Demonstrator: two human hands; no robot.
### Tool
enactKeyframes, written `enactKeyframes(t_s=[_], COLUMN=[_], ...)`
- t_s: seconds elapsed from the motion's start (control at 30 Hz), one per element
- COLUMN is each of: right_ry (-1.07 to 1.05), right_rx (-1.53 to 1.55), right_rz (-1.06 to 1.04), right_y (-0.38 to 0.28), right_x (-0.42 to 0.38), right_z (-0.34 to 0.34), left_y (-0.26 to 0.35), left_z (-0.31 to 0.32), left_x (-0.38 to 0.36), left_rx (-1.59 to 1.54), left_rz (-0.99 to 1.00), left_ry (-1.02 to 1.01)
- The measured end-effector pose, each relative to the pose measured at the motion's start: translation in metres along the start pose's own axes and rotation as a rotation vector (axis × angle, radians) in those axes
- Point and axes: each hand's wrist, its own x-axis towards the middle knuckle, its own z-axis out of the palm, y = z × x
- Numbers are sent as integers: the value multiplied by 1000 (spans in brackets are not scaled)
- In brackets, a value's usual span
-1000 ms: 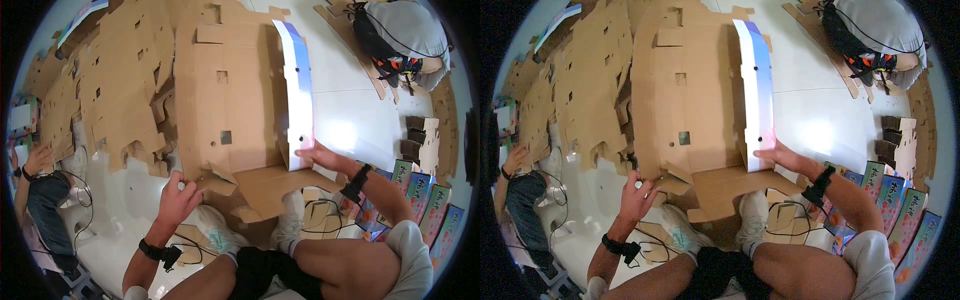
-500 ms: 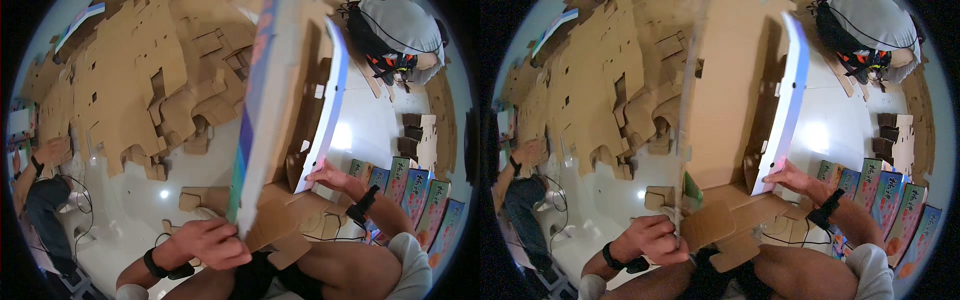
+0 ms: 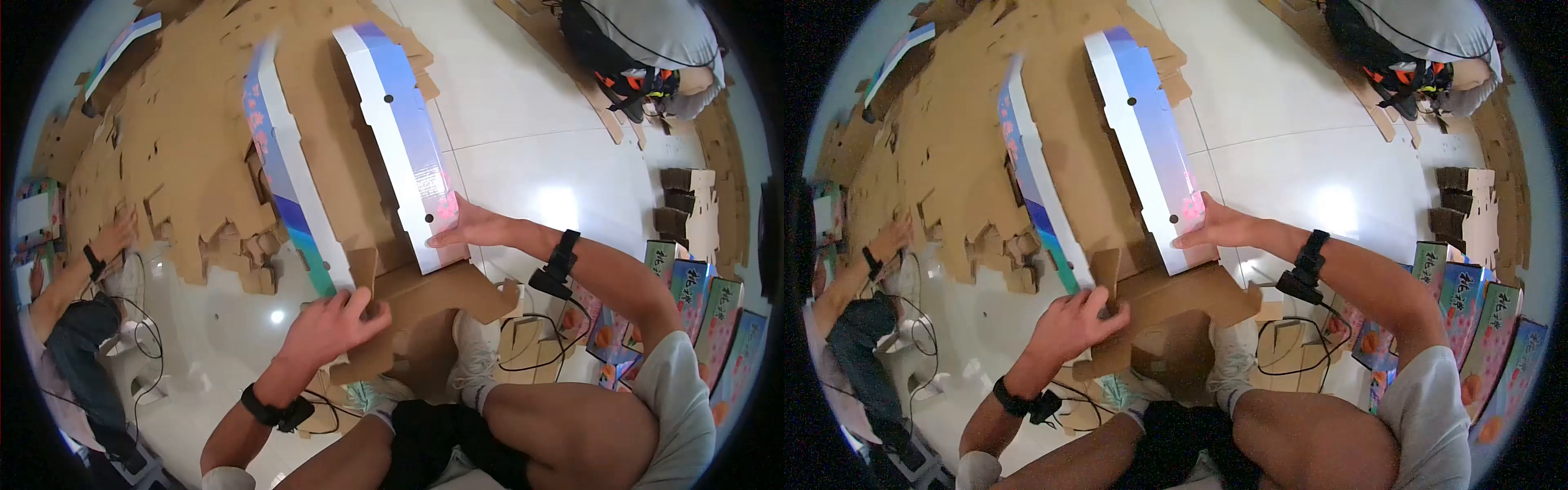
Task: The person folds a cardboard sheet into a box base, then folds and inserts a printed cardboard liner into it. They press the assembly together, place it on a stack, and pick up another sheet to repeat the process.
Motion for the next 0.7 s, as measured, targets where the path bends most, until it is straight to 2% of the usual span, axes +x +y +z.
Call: enactKeyframes(t_s=[0.03, 0.07, 0.2, 0.3, 0.4, 0.5, 0.6, 0.7], right_ry=[25, 51, 201, 526, 543, 471, 437, 243], right_rx=[-8, -17, -233, -275, -301, -480, -634, -863], right_rz=[13, 25, 28, 25, -36, -208, -394, -404], right_y=[3, 5, 4, -23, -31, -17, 14, 3], right_x=[3, 6, 3, -22, -32, -37, -47, -71], right_z=[5, 12, 28, 40, 36, 33, 28, 9], left_y=[-1, -4, -12, -18, -28, -24, -24, -26], left_z=[13, 30, 81, 72, 60, 55, 45, 42], left_x=[3, 5, 33, 47, 53, 65, 81, 89], left_rx=[-32, -13, -42, -73, -47, -119, -225, -400], left_rz=[-22, 46, 55, 61, 182, 27, -127, -184], left_ry=[-33, 12, -224, -156, -32, -100, -274, -247])
